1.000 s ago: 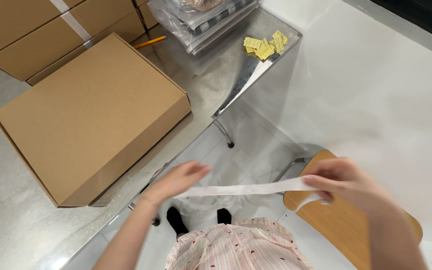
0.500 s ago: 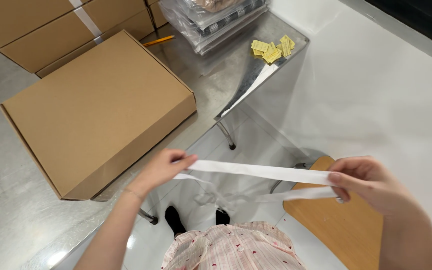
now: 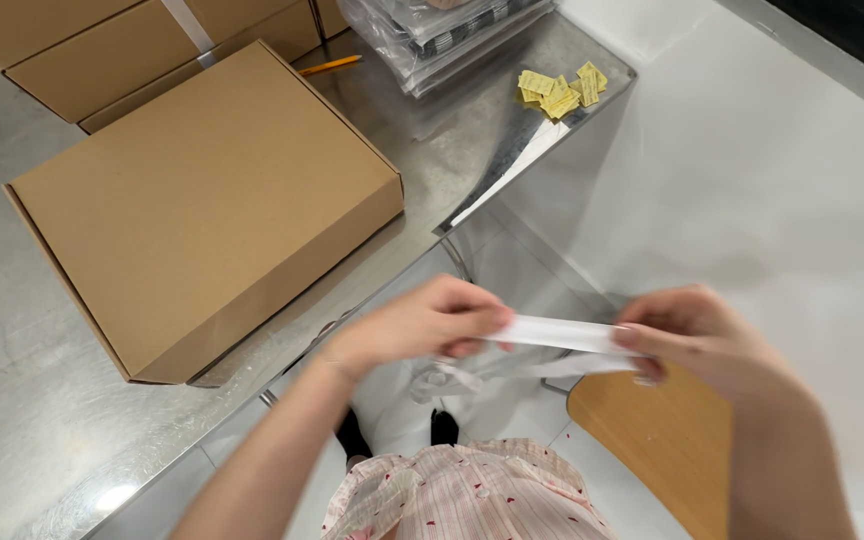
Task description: Packing clothing into cardboard boxes and tying them with decorative ribbons
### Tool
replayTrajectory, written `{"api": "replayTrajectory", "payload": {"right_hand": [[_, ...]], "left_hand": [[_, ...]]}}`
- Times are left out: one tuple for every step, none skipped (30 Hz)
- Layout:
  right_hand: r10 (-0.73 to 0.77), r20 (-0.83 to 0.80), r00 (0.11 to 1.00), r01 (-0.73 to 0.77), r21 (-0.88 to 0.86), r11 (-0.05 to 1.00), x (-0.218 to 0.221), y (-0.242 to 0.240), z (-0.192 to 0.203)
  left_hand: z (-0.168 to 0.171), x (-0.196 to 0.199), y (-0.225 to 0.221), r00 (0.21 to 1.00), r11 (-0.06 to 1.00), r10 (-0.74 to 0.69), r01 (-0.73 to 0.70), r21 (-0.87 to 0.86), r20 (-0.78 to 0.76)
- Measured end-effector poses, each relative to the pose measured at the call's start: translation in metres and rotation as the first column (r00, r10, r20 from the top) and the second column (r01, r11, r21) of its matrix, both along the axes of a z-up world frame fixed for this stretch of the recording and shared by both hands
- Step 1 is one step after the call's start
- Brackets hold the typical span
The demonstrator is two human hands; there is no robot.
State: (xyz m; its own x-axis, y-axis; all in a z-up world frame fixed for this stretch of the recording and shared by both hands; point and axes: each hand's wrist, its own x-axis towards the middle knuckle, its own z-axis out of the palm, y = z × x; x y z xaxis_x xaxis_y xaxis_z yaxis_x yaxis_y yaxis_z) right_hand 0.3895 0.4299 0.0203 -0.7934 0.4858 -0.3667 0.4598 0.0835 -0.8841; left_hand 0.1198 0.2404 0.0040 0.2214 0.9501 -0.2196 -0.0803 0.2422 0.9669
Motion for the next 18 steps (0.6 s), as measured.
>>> {"api": "replayTrajectory", "payload": {"right_hand": [[-0.067, 0.036, 0.997, 0.066, 0.037, 0.997, 0.011, 0.006, 0.001], [-0.068, 0.036, 0.997, 0.067, 0.036, 0.997, 0.022, 0.014, -0.004], [-0.104, 0.024, 0.994, 0.103, 0.03, 0.994, 0.034, 0.021, -0.009], [-0.139, 0.016, 0.99, 0.139, 0.025, 0.99, 0.047, 0.029, -0.014], [-0.141, 0.018, 0.99, 0.141, 0.023, 0.99, 0.045, 0.026, -0.016], [-0.147, 0.098, 0.984, 0.145, 0.027, 0.989, 0.041, 0.025, -0.017], [-0.153, 0.178, 0.972, 0.15, 0.032, 0.988, 0.037, 0.024, -0.017], [-0.153, 0.173, 0.973, 0.15, 0.034, 0.988, 0.03, 0.024, -0.022], [-0.112, 0.254, 0.961, 0.108, 0.03, 0.994, 0.023, 0.024, -0.025], [-0.068, 0.334, 0.94, 0.064, 0.022, 0.998, 0.016, 0.024, -0.029], [-0.066, 0.33, 0.942, 0.061, 0.025, 0.998, 0.018, 0.028, -0.031], [-0.072, 0.322, 0.944, 0.066, 0.03, 0.997, 0.017, 0.033, -0.034], [-0.078, 0.314, 0.946, 0.07, 0.036, 0.997, 0.016, 0.036, -0.036], [-0.064, 0.306, 0.95, 0.055, 0.038, 0.998, 0.015, 0.044, -0.038], [-0.016, 0.3, 0.954, 0.011, 0.02, 1.0, 0.014, 0.051, -0.04], [0.034, 0.294, 0.955, -0.037, 0.004, 0.999, 0.012, 0.06, -0.041], [0.051, 0.287, 0.957, -0.056, 0.009, 0.998, 0.007, 0.068, -0.04], [0.074, 0.263, 0.962, -0.077, -0.002, 0.997, -0.001, 0.076, -0.039]], "left_hand": [[0.005, -0.014, -0.008, 0.993, 0.998, 0.048, -0.051, -0.03, -0.111], [0.013, -0.024, -0.018, 0.993, 0.998, 0.046, -0.05, -0.031, -0.111], [0.02, -0.034, -0.028, 0.976, 0.994, 0.075, -0.09, -0.065, -0.205], [0.027, -0.043, -0.039, 0.95, 0.987, 0.098, -0.132, -0.095, -0.296], [0.024, -0.047, -0.046, 0.951, 0.987, 0.096, -0.13, -0.097, -0.294], [0.022, -0.052, -0.054, 0.929, 0.964, 0.084, -0.168, -0.208, -0.361], [0.02, -0.057, -0.061, 0.904, 0.926, 0.063, -0.211, -0.312, -0.424], [0.019, -0.062, -0.07, 0.901, 0.927, 0.065, -0.213, -0.308, -0.428], [0.018, -0.068, -0.079, 0.885, 0.895, 0.059, -0.252, -0.368, -0.462], [0.018, -0.073, -0.089, 0.868, 0.857, 0.053, -0.294, -0.424, -0.494], [0.019, -0.08, -0.1, 0.866, 0.857, 0.057, -0.298, -0.421, -0.497], [0.02, -0.087, -0.114, 0.844, 0.809, 0.101, -0.378, -0.451, -0.527], [0.022, -0.094, -0.129, 0.818, 0.753, 0.141, -0.455, -0.475, -0.558], [0.023, -0.102, -0.145, 0.811, 0.747, 0.155, -0.47, -0.47, -0.564], [0.025, -0.11, -0.162, 0.752, 0.692, 0.217, -0.568, -0.444, -0.623], [0.028, -0.116, -0.179, 0.682, 0.629, 0.276, -0.661, -0.409, -0.678], [0.032, -0.123, -0.196, 0.671, 0.618, 0.292, -0.676, -0.401, -0.682], [0.036, -0.13, -0.215, 0.624, 0.562, 0.366, -0.739, -0.37, -0.69]]}}
